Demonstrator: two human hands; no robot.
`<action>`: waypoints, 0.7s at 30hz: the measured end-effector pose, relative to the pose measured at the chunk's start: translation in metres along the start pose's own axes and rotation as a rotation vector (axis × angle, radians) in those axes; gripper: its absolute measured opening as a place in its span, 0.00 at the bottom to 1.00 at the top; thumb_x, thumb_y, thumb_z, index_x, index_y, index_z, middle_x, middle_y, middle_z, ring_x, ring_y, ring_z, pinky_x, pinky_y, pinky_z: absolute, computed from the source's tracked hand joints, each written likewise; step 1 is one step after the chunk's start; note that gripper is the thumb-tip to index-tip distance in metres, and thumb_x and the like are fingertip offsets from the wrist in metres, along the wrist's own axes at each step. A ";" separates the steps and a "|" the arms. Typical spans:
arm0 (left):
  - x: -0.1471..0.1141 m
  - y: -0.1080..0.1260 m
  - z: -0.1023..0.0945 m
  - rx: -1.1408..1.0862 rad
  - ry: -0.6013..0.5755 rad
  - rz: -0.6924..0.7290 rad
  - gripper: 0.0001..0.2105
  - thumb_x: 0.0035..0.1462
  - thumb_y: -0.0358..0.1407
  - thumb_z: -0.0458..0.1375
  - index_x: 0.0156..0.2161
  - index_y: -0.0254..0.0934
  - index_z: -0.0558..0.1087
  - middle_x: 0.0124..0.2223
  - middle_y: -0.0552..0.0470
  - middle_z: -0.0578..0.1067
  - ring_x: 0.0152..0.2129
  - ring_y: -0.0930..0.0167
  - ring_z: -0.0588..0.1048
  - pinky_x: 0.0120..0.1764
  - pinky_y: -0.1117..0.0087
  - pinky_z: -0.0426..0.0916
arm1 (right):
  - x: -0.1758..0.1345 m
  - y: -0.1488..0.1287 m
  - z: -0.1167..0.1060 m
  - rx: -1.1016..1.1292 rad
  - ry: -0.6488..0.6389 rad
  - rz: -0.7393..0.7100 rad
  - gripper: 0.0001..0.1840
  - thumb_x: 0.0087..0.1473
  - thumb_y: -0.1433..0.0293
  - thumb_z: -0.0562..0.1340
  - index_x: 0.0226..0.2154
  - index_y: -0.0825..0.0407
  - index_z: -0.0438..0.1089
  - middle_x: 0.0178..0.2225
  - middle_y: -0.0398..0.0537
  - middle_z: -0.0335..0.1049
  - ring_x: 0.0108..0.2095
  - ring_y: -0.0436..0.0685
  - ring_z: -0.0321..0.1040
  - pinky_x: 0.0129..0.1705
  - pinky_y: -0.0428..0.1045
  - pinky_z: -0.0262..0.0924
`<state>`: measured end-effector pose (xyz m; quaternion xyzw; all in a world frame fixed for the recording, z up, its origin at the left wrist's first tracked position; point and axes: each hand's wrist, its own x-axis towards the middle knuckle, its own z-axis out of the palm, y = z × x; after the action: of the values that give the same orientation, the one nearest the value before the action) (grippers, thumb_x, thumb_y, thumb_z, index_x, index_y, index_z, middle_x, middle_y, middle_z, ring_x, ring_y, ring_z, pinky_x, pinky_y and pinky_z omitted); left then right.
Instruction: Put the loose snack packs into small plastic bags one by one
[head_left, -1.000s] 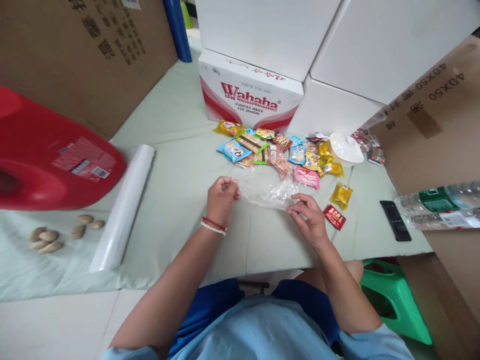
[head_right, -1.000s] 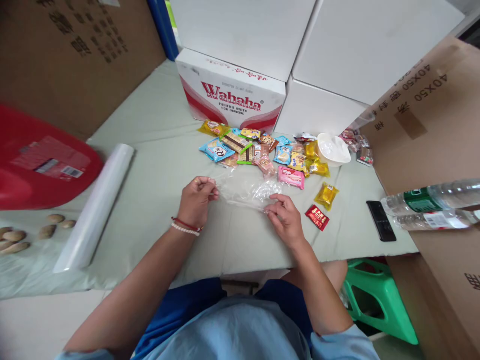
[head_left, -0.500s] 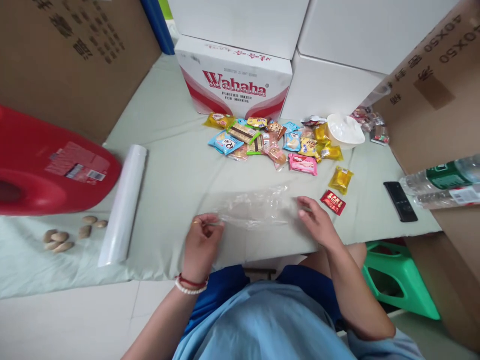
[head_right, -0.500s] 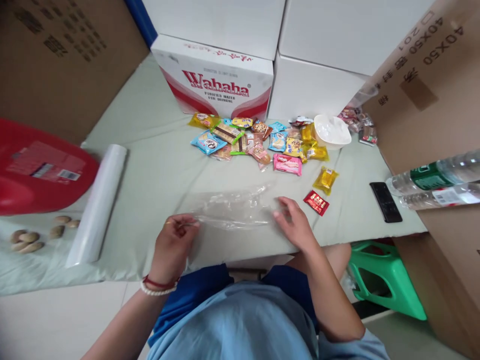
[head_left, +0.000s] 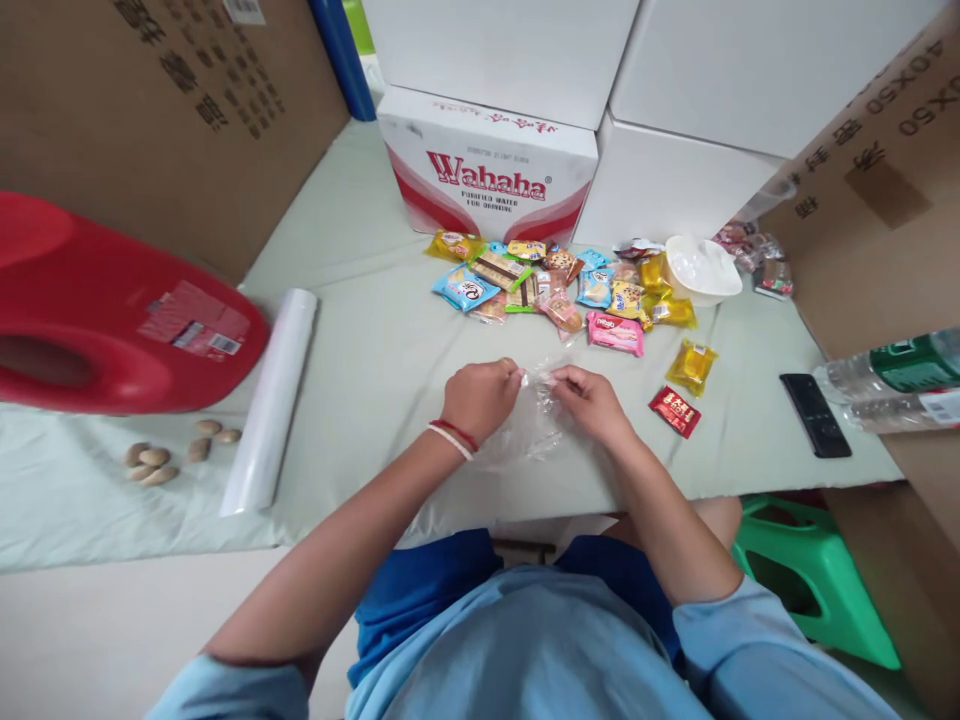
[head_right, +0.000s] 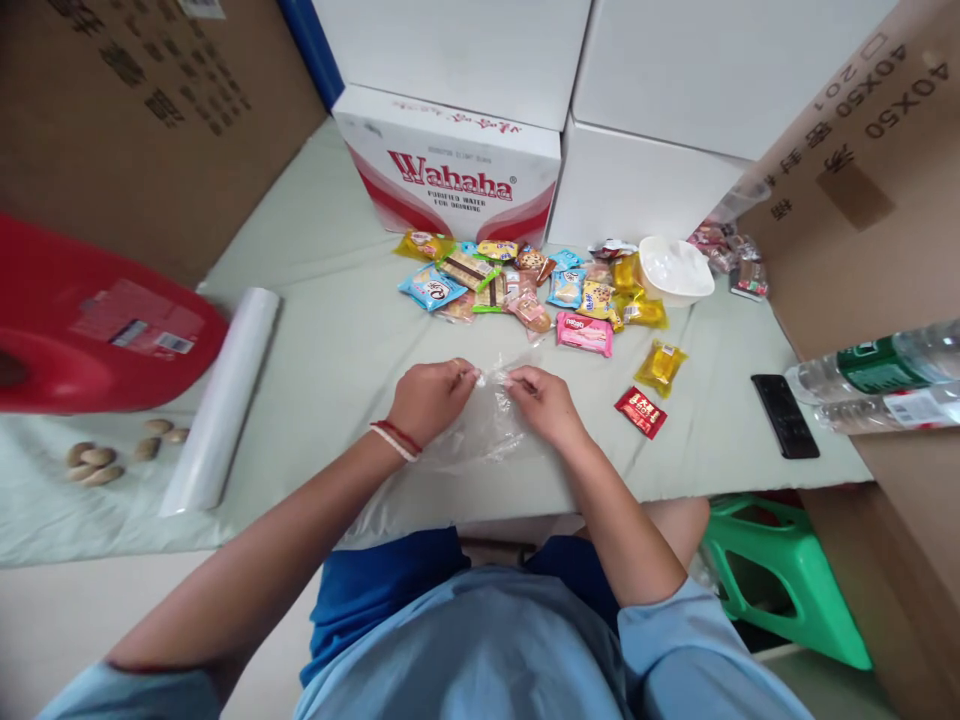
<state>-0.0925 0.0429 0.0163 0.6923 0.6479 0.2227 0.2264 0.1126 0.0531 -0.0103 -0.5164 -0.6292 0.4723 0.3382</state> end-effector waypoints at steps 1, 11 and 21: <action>0.008 -0.011 0.004 -0.101 0.026 -0.055 0.11 0.66 0.40 0.54 0.37 0.39 0.77 0.28 0.48 0.76 0.33 0.60 0.78 0.41 0.63 0.69 | 0.000 0.002 -0.005 0.059 0.018 0.074 0.19 0.56 0.52 0.66 0.36 0.51 0.76 0.27 0.43 0.72 0.27 0.53 0.67 0.34 0.49 0.62; 0.020 -0.072 0.025 -0.424 0.266 -0.360 0.17 0.65 0.44 0.52 0.26 0.41 0.67 0.21 0.56 0.65 0.23 0.68 0.64 0.29 0.68 0.55 | -0.011 0.025 -0.051 0.183 0.217 0.322 0.23 0.46 0.49 0.72 0.32 0.52 0.73 0.18 0.36 0.62 0.17 0.48 0.54 0.19 0.45 0.48; 0.004 -0.031 -0.009 0.027 0.377 0.135 0.14 0.65 0.37 0.55 0.53 0.39 0.74 0.56 0.37 0.73 0.60 0.51 0.68 0.64 0.45 0.58 | -0.005 0.020 -0.054 0.206 0.160 0.362 0.26 0.43 0.47 0.74 0.30 0.51 0.71 0.21 0.40 0.67 0.17 0.46 0.52 0.18 0.45 0.42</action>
<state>-0.1223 0.0487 0.0055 0.6830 0.6340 0.3545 0.0765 0.1697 0.0622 -0.0110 -0.6194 -0.4459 0.5447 0.3477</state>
